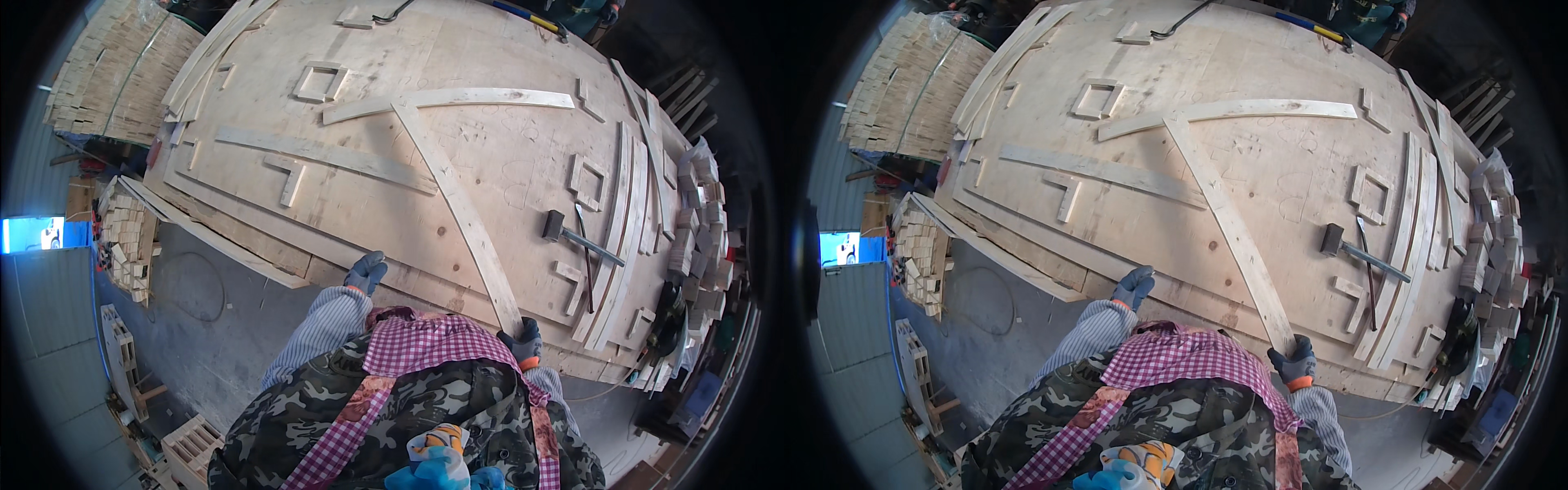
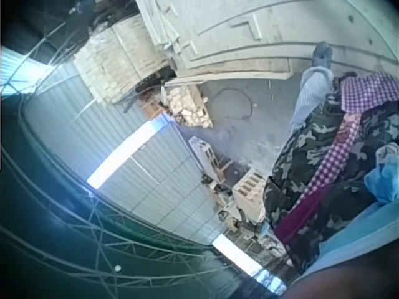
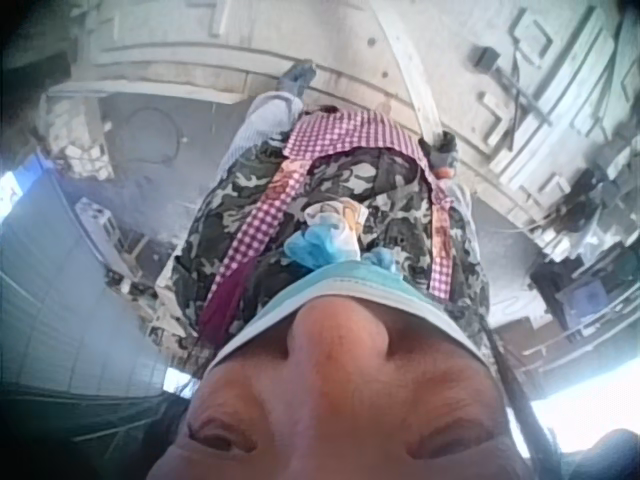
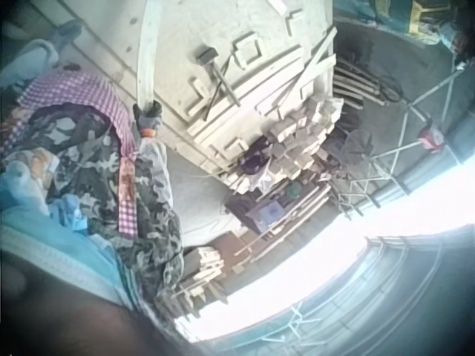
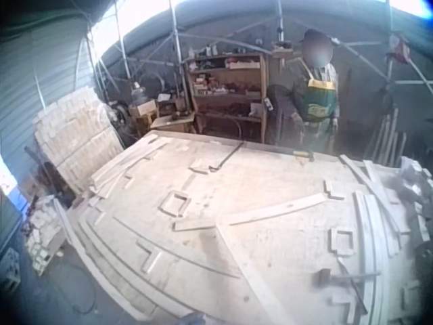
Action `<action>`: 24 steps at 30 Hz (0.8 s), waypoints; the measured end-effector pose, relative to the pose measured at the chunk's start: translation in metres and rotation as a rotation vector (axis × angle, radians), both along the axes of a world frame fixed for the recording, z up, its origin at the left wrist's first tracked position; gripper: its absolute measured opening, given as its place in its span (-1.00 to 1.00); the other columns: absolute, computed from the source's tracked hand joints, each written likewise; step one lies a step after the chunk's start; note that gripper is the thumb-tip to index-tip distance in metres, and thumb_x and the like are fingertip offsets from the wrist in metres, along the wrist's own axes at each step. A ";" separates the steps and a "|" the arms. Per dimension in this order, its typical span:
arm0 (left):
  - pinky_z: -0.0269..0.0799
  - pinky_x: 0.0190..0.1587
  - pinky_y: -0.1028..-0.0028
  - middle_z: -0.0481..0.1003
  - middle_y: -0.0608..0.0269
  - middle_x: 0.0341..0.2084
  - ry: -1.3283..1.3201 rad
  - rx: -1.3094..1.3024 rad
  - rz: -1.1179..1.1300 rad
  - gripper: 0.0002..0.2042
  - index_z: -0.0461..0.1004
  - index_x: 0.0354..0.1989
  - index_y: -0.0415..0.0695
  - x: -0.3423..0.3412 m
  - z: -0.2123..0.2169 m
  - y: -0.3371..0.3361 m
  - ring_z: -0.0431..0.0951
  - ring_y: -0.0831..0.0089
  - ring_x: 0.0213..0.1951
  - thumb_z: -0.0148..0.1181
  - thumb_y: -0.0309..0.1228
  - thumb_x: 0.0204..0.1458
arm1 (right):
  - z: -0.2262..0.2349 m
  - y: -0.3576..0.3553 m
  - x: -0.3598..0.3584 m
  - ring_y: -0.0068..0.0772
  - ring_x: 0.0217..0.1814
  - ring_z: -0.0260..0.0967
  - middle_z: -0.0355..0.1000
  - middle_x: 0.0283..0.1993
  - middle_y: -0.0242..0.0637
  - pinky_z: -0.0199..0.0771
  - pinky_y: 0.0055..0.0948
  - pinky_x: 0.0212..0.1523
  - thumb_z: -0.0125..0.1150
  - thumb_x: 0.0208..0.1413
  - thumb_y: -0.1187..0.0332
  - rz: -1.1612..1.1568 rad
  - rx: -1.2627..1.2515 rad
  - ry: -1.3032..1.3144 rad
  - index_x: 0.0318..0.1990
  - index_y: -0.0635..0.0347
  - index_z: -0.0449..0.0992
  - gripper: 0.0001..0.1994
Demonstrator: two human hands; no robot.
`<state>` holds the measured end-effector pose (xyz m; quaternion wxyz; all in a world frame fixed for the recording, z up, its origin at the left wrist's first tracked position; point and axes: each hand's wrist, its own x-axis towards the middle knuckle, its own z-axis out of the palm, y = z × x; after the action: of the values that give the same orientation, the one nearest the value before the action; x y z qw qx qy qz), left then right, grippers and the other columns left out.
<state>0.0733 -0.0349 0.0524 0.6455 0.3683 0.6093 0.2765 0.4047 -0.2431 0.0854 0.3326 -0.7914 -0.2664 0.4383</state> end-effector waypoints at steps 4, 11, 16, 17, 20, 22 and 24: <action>0.24 0.04 0.52 0.44 0.26 -0.10 0.068 0.053 -0.102 -0.64 0.37 0.00 -0.16 0.007 -0.001 0.012 0.39 0.52 -0.06 0.15 -0.37 0.00 | 0.002 0.042 0.005 -0.45 -0.51 0.36 0.37 -0.44 -0.18 0.40 -0.45 -0.49 0.41 -0.31 0.34 -0.006 -0.031 0.070 -0.21 0.31 0.29 -0.51; 0.27 0.02 0.45 0.43 0.22 -0.14 0.017 -0.061 -0.137 -0.65 0.35 0.00 -0.15 0.014 -0.010 0.047 0.39 0.44 -0.08 0.14 -0.43 0.00 | 0.021 0.111 -0.007 -0.50 -0.59 0.39 0.42 -0.50 -0.22 0.40 -0.51 -0.58 0.40 -0.27 0.26 0.127 0.002 0.112 -0.18 0.34 0.29 -0.47; 0.24 0.07 0.34 0.33 0.00 -0.02 0.609 0.616 -0.487 -0.54 0.29 0.04 -0.19 0.008 0.002 0.128 0.35 0.17 0.01 0.21 -0.43 -0.10 | 0.039 0.105 -0.012 -0.52 -0.57 0.39 0.41 -0.47 -0.21 0.41 -0.54 -0.56 0.41 -0.29 0.28 0.093 -0.080 0.015 -0.18 0.33 0.28 -0.47; 0.22 0.08 0.32 0.29 -0.05 0.01 0.657 0.724 -0.500 -0.50 0.27 0.05 -0.20 0.008 0.005 0.152 0.32 0.11 0.03 0.22 -0.42 -0.12 | 0.040 0.101 -0.012 -0.53 -0.58 0.39 0.41 -0.47 -0.21 0.41 -0.54 -0.56 0.42 -0.29 0.28 0.066 -0.080 0.004 -0.18 0.33 0.28 -0.47; 0.14 0.14 0.31 0.20 -0.02 0.10 0.946 0.796 -0.658 -0.40 0.18 0.12 -0.17 0.016 0.010 0.226 0.22 0.13 0.12 0.22 -0.29 -0.13 | 0.043 0.090 -0.010 -0.57 -0.61 0.32 0.37 -0.49 -0.28 0.36 -0.55 -0.60 0.41 -0.28 0.40 -0.130 -0.029 0.120 -0.18 0.31 0.24 -0.49; 0.08 0.18 0.32 0.11 0.04 0.16 1.131 0.714 -0.742 -0.33 0.10 0.17 -0.13 0.030 0.007 0.271 0.13 0.16 0.18 0.21 -0.21 -0.13 | 0.044 0.085 -0.008 -0.57 -0.61 0.31 0.37 -0.48 -0.28 0.35 -0.56 -0.61 0.41 -0.28 0.41 -0.226 -0.030 0.116 -0.18 0.31 0.24 -0.49; -0.03 0.23 0.29 -0.01 0.10 0.22 1.259 0.554 -0.768 -0.23 -0.02 0.23 -0.09 0.046 0.004 0.308 -0.02 0.17 0.24 0.22 -0.14 -0.15 | 0.045 0.081 -0.006 -0.57 -0.61 0.31 0.36 -0.48 -0.27 0.35 -0.56 -0.62 0.40 -0.28 0.43 -0.286 -0.080 0.065 -0.18 0.32 0.23 -0.50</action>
<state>0.1193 0.2735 0.0562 0.1140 0.7877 0.5994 -0.0848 0.3986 -0.1625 0.1309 0.3686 -0.8191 -0.1222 0.4221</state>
